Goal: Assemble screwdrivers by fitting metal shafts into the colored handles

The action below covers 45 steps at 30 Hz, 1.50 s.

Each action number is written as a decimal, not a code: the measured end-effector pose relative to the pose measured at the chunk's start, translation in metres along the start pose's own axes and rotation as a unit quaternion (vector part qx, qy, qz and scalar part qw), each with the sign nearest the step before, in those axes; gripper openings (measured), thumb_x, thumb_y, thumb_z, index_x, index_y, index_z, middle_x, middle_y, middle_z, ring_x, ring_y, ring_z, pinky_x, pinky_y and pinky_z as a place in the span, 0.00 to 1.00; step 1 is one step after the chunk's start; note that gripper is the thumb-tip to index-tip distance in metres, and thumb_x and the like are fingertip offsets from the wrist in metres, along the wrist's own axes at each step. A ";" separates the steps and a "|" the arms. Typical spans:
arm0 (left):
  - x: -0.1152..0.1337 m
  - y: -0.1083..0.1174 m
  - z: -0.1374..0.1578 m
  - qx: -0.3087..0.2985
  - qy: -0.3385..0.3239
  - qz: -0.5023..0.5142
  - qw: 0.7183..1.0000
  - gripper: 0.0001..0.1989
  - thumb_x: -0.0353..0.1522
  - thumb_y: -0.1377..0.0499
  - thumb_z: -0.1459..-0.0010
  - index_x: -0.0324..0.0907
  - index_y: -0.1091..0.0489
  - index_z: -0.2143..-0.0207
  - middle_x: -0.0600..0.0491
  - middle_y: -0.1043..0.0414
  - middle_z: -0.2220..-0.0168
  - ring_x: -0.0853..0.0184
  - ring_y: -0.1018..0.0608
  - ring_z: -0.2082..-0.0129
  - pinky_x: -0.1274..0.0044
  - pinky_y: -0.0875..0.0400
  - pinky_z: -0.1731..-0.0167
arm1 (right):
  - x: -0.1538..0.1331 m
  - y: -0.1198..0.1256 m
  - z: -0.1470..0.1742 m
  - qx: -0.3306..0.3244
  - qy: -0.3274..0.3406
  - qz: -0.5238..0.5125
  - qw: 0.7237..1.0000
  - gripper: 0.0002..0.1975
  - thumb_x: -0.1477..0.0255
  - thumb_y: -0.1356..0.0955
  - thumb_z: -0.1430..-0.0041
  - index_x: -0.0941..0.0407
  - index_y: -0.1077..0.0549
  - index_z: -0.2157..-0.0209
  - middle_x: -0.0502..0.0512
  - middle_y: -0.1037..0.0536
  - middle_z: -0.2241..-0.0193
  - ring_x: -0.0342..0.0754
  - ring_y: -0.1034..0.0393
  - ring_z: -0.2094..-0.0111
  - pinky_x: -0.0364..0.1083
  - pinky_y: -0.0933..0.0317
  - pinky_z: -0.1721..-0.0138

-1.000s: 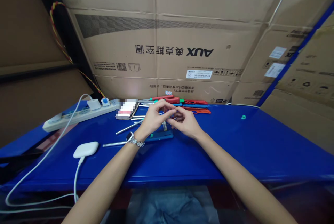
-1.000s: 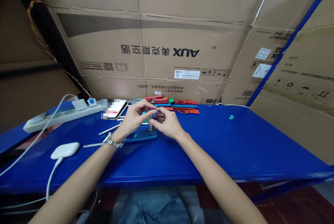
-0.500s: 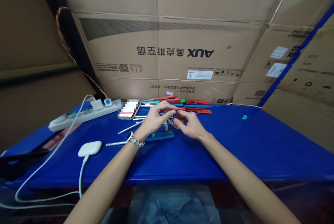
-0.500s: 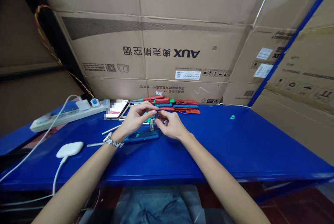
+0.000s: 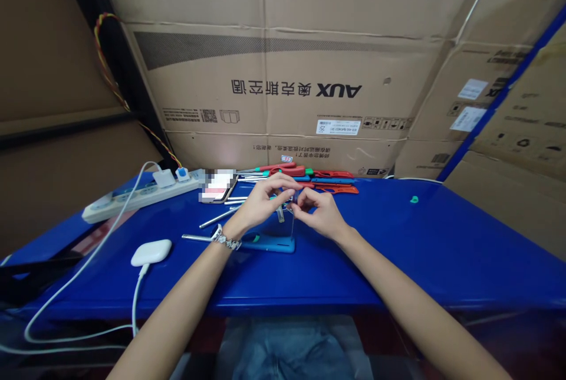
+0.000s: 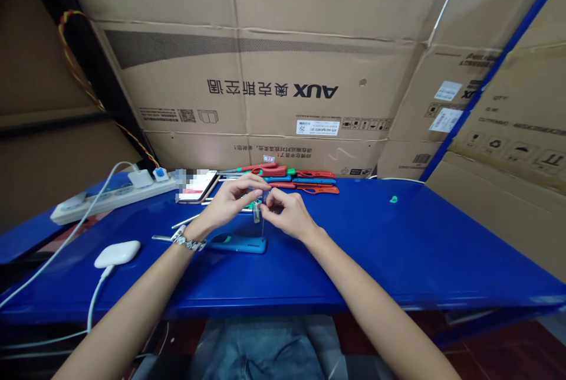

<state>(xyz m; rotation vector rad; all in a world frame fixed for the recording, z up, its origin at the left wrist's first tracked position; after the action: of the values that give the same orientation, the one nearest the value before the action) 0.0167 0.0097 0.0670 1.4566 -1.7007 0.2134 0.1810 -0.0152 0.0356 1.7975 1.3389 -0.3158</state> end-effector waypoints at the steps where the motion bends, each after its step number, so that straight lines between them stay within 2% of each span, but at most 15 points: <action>1: -0.001 0.000 0.000 0.004 0.009 0.005 1.000 0.13 0.38 0.40 0.38 0.42 0.22 0.56 0.45 0.25 0.55 0.61 0.25 0.55 0.71 0.29 0.56 | -0.001 0.001 0.000 0.001 0.005 0.012 1.000 0.10 0.66 0.32 0.43 0.54 0.35 0.74 0.47 0.28 0.80 0.41 0.35 0.80 0.42 0.39 0.74; 5: -0.002 -0.001 0.000 0.004 0.031 0.003 1.000 0.15 0.39 0.39 0.39 0.43 0.23 0.54 0.45 0.24 0.56 0.62 0.23 0.58 0.71 0.28 0.58 | -0.001 0.003 -0.001 0.016 -0.014 0.009 1.000 0.11 0.65 0.32 0.43 0.53 0.35 0.75 0.47 0.28 0.81 0.41 0.36 0.81 0.42 0.40 0.76; 8: -0.001 -0.004 -0.001 0.000 0.017 -0.019 1.000 0.13 0.39 0.40 0.38 0.42 0.23 0.57 0.46 0.23 0.58 0.63 0.23 0.58 0.71 0.29 0.57 | 0.005 -0.001 0.000 0.002 -0.067 -0.091 0.994 0.12 0.63 0.32 0.43 0.53 0.38 0.73 0.47 0.26 0.80 0.42 0.32 0.81 0.42 0.37 0.77; 11: -0.004 -0.006 -0.001 0.011 0.023 -0.012 1.000 0.12 0.40 0.40 0.39 0.41 0.24 0.59 0.48 0.23 0.61 0.65 0.23 0.62 0.73 0.29 0.61 | 0.008 -0.008 0.001 0.000 -0.096 -0.163 0.982 0.14 0.62 0.30 0.44 0.52 0.39 0.70 0.46 0.26 0.79 0.45 0.27 0.79 0.43 0.34 0.77; 17: -0.010 -0.004 0.002 0.086 0.035 -0.059 0.994 0.14 0.41 0.34 0.46 0.41 0.31 0.67 0.55 0.30 0.71 0.70 0.28 0.71 0.77 0.32 0.68 | 0.012 -0.018 -0.003 0.056 -0.140 -0.213 0.965 0.20 0.60 0.25 0.51 0.53 0.38 0.67 0.46 0.25 0.76 0.44 0.27 0.79 0.41 0.35 0.81; 19: -0.007 -0.003 0.002 0.096 0.025 -0.079 0.992 0.14 0.41 0.35 0.45 0.41 0.30 0.64 0.54 0.29 0.69 0.69 0.28 0.69 0.77 0.33 0.67 | 0.011 -0.019 -0.004 0.044 -0.140 -0.222 0.964 0.17 0.59 0.27 0.48 0.54 0.35 0.68 0.47 0.25 0.77 0.44 0.27 0.78 0.41 0.34 0.80; 22: -0.001 -0.003 0.002 0.065 -0.013 -0.084 0.994 0.11 0.38 0.40 0.38 0.41 0.28 0.57 0.49 0.26 0.60 0.67 0.26 0.63 0.74 0.31 0.61 | 0.009 -0.017 -0.004 0.018 -0.130 -0.214 0.968 0.14 0.60 0.29 0.45 0.55 0.30 0.64 0.51 0.23 0.73 0.44 0.27 0.76 0.42 0.33 0.78; 25: 0.001 -0.004 0.000 0.039 -0.041 -0.075 0.996 0.10 0.37 0.43 0.36 0.42 0.25 0.59 0.48 0.25 0.59 0.65 0.25 0.60 0.73 0.31 0.59 | 0.009 -0.014 -0.003 0.000 -0.114 -0.196 0.974 0.12 0.62 0.31 0.42 0.55 0.28 0.61 0.53 0.21 0.68 0.44 0.27 0.76 0.42 0.33 0.77; 28: -0.001 -0.004 -0.002 0.082 -0.030 -0.075 0.993 0.09 0.38 0.38 0.40 0.41 0.25 0.64 0.50 0.26 0.65 0.66 0.26 0.66 0.75 0.32 0.66 | 0.010 -0.015 -0.003 0.014 -0.110 -0.164 0.980 0.14 0.62 0.29 0.44 0.56 0.27 0.60 0.53 0.21 0.70 0.44 0.27 0.76 0.43 0.33 0.74; 31: -0.003 -0.006 -0.003 0.132 -0.008 -0.088 0.987 0.12 0.40 0.35 0.44 0.40 0.29 0.69 0.53 0.29 0.69 0.68 0.27 0.69 0.76 0.33 0.69 | 0.014 -0.017 -0.004 0.047 -0.137 -0.180 0.973 0.16 0.61 0.25 0.50 0.56 0.30 0.67 0.50 0.23 0.75 0.44 0.28 0.78 0.43 0.33 0.75; 33: -0.003 -0.006 -0.003 0.147 -0.003 -0.102 0.984 0.12 0.39 0.34 0.45 0.40 0.31 0.68 0.53 0.30 0.68 0.69 0.27 0.68 0.77 0.33 0.69 | 0.014 -0.019 -0.004 0.050 -0.152 -0.207 0.965 0.18 0.59 0.25 0.52 0.55 0.32 0.71 0.49 0.24 0.78 0.45 0.28 0.79 0.43 0.33 0.76; 36: 0.000 0.000 -0.002 0.152 0.005 -0.112 0.982 0.10 0.38 0.39 0.41 0.40 0.31 0.64 0.53 0.29 0.66 0.69 0.27 0.67 0.78 0.33 0.67 | 0.012 -0.014 -0.006 0.048 -0.154 -0.215 0.963 0.17 0.57 0.26 0.50 0.56 0.30 0.69 0.51 0.21 0.75 0.45 0.26 0.78 0.43 0.33 0.76; 39: -0.002 0.005 0.000 0.096 0.025 -0.133 0.986 0.09 0.37 0.43 0.38 0.40 0.31 0.67 0.54 0.28 0.70 0.69 0.27 0.69 0.78 0.34 0.68 | 0.012 0.000 -0.008 0.074 -0.143 -0.199 0.967 0.17 0.57 0.28 0.47 0.56 0.28 0.64 0.53 0.19 0.71 0.45 0.26 0.77 0.42 0.33 0.76; 42: -0.012 -0.002 0.004 -0.053 0.051 -0.163 0.984 0.07 0.34 0.41 0.41 0.40 0.28 0.70 0.54 0.27 0.71 0.69 0.26 0.70 0.78 0.34 0.67 | 0.019 0.016 -0.008 0.090 -0.171 -0.149 0.970 0.16 0.57 0.29 0.46 0.56 0.29 0.68 0.53 0.20 0.74 0.43 0.30 0.82 0.42 0.36 0.78; 45: -0.025 -0.015 0.009 -0.169 0.078 -0.195 0.963 0.04 0.32 0.40 0.44 0.41 0.26 0.69 0.53 0.24 0.69 0.67 0.25 0.68 0.77 0.33 0.65 | 0.032 0.022 -0.004 0.009 -0.260 -0.013 0.965 0.12 0.61 0.31 0.44 0.57 0.29 0.71 0.52 0.23 0.80 0.43 0.33 0.84 0.42 0.39 0.79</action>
<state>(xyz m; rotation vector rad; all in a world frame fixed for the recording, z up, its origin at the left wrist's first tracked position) 0.0240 0.0173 0.0382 1.4363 -1.2224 -0.1663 0.2117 0.0074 0.0281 1.5640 0.9844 -0.7585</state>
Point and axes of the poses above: each hand's wrist, its own z-axis away from the middle knuckle, its own y-axis out of the back of the hand, x = y × z, the point moved 3 cm from there along -z, towards the middle knuckle
